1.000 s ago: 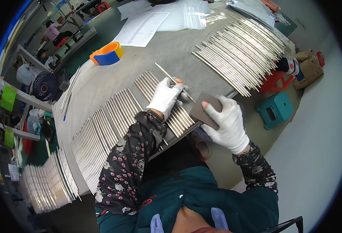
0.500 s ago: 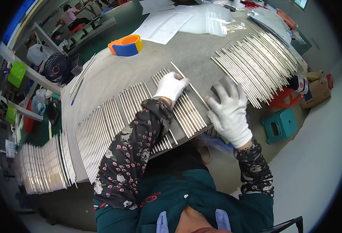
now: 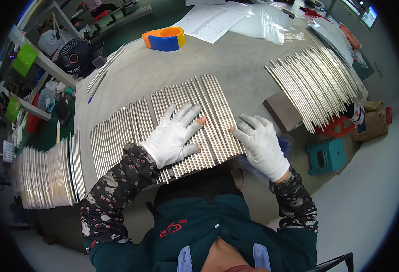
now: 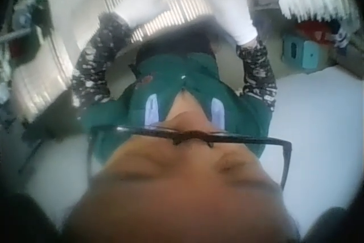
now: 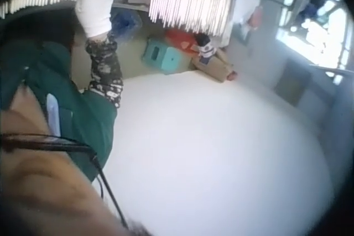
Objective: Manually sanding and polishing small metal rods on a workbench using a sanding block.
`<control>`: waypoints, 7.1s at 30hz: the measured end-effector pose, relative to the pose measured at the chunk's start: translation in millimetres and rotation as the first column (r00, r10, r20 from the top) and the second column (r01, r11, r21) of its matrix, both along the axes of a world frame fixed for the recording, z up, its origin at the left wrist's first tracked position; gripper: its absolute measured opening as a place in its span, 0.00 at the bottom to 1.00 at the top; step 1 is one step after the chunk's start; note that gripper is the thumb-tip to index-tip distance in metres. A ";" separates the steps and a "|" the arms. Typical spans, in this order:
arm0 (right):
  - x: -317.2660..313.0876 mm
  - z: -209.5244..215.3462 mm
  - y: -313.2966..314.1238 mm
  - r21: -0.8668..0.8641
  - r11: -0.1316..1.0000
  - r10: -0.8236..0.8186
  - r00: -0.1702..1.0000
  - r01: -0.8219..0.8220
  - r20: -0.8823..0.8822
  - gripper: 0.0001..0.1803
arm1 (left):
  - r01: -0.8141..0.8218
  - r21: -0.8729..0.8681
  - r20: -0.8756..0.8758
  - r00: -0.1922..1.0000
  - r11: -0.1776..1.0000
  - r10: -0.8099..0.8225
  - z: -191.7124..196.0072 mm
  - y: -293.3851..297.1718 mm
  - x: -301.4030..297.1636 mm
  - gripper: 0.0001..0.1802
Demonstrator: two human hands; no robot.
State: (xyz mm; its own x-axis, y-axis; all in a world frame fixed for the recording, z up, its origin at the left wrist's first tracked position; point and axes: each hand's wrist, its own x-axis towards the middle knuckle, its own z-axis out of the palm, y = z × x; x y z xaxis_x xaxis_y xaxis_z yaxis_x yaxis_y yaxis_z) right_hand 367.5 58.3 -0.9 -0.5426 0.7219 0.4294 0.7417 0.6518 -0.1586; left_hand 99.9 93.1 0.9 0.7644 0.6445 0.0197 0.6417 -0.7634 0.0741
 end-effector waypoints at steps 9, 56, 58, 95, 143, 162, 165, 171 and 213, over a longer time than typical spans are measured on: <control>-12.2 6.2 -13.7 -0.112 0.993 -0.040 0.999 0.040 -0.002 0.33 | -0.011 0.019 0.021 1.000 1.000 0.011 -2.3 -10.4 -20.4 0.42; 3.8 -5.2 -39.4 0.273 0.962 0.098 0.918 0.011 -0.383 0.21 | 0.322 -0.931 0.241 0.181 0.174 0.954 18.2 21.8 86.6 0.13; 12.3 -16.6 -45.7 0.329 0.934 -0.005 0.922 0.143 -0.388 0.20 | 0.306 -0.922 0.310 0.214 0.238 0.926 20.7 25.4 98.4 0.13; 16.8 0.4 -37.1 0.128 0.825 -0.544 0.834 0.551 -0.088 0.29 | 0.038 -0.899 0.429 0.281 0.437 0.858 3.0 27.5 138.3 0.10; 9.3 10.9 -25.1 0.122 0.849 -0.501 0.857 0.513 -0.119 0.29 | 0.085 -0.899 0.436 0.260 0.429 0.862 2.1 29.4 136.0 0.08; 39.0 2.2 -8.3 0.101 0.696 -0.705 0.704 0.711 -0.090 0.29 | 0.077 -0.893 0.446 0.268 0.443 0.854 -7.2 36.3 134.0 0.08; 14.2 5.7 -29.1 0.125 0.871 -0.462 0.878 0.476 -0.123 0.32 | 0.060 -0.888 0.453 0.281 0.456 0.846 -5.9 36.9 135.6 0.10; 36.4 -8.5 -18.6 0.218 0.757 -0.589 0.787 0.616 -0.183 0.33 | 0.055 -0.907 0.417 0.259 0.418 0.871 -0.6 34.8 138.7 0.08; 52.4 -15.8 -17.2 0.168 0.783 -0.587 0.800 0.599 -0.119 0.32 | 0.019 -0.898 0.432 0.231 0.440 0.872 -0.1 38.3 137.9 0.09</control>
